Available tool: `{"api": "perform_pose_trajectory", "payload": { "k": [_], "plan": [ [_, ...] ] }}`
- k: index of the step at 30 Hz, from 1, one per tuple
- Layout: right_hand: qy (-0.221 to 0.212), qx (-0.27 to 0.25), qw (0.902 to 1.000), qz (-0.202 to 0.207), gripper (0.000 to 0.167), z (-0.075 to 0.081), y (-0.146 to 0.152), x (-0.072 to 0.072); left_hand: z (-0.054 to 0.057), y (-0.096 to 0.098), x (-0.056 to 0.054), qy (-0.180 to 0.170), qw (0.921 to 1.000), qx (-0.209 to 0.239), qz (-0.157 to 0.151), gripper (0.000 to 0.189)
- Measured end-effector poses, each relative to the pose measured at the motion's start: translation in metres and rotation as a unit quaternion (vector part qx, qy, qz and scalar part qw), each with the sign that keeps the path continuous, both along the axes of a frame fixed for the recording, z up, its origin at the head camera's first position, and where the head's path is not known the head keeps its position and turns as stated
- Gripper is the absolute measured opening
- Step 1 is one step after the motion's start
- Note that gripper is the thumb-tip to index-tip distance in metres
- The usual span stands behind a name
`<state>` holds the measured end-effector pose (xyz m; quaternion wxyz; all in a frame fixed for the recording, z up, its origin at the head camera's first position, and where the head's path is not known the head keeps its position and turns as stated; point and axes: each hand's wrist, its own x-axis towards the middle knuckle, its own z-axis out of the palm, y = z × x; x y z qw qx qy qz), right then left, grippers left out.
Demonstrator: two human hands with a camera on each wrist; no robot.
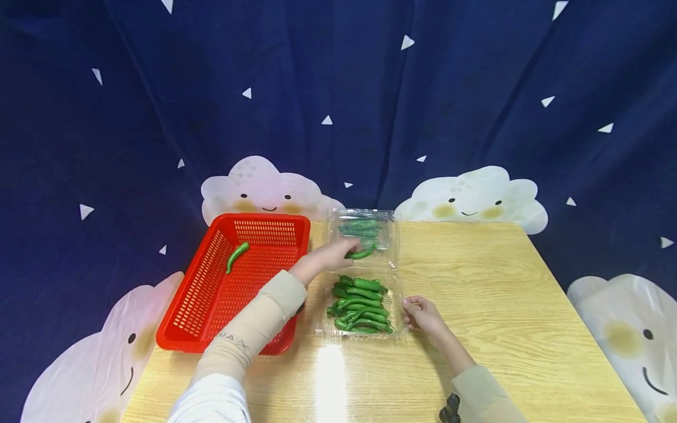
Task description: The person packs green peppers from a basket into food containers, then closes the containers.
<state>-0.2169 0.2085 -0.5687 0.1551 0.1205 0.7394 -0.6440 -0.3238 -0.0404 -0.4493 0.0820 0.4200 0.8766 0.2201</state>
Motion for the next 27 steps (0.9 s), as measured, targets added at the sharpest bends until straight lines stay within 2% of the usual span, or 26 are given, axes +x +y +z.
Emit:
{"api": "perform_pose_trajectory", "payload": {
  "k": [4, 7, 12, 16, 18, 21, 27],
  "plan": [
    [0.001, -0.004, 1.0, 0.002, 0.035, 0.0, 0.001, -0.001, -0.001, 0.024, 0.014, -0.03, 0.994, -0.099, -0.036, 0.013],
    [0.003, -0.007, 1.0, -0.001, 0.035, 0.0, 0.001, -0.001, -0.007, 0.038, 0.023, -0.045, 0.985, -0.162, -0.04, 0.015],
    [0.0, -0.01, 0.9999, -0.004, 0.035, 0.001, 0.0, 0.0, -0.025, 0.051, 0.037, -0.074, 0.9681, -0.237, -0.035, 0.013],
    [-0.003, -0.011, 0.9999, -0.006, 0.038, 0.001, 0.0, 0.0, -0.035, 0.055, 0.048, -0.098, 0.957, -0.272, -0.024, 0.017],
    [-0.002, -0.009, 0.9999, -0.006, 0.038, 0.0, 0.0, 0.0, -0.039, 0.055, 0.051, -0.099, 0.9535, -0.284, -0.021, 0.023],
    [-0.001, -0.009, 0.9999, -0.008, 0.036, -0.001, 0.0, 0.0, -0.046, 0.055, 0.052, -0.087, 0.9513, -0.295, -0.02, 0.03],
    [-0.001, -0.014, 0.9999, -0.006, 0.034, -0.002, 0.0, 0.0, -0.05, 0.054, 0.054, -0.069, 0.953, -0.294, -0.023, 0.023]
  ]
}}
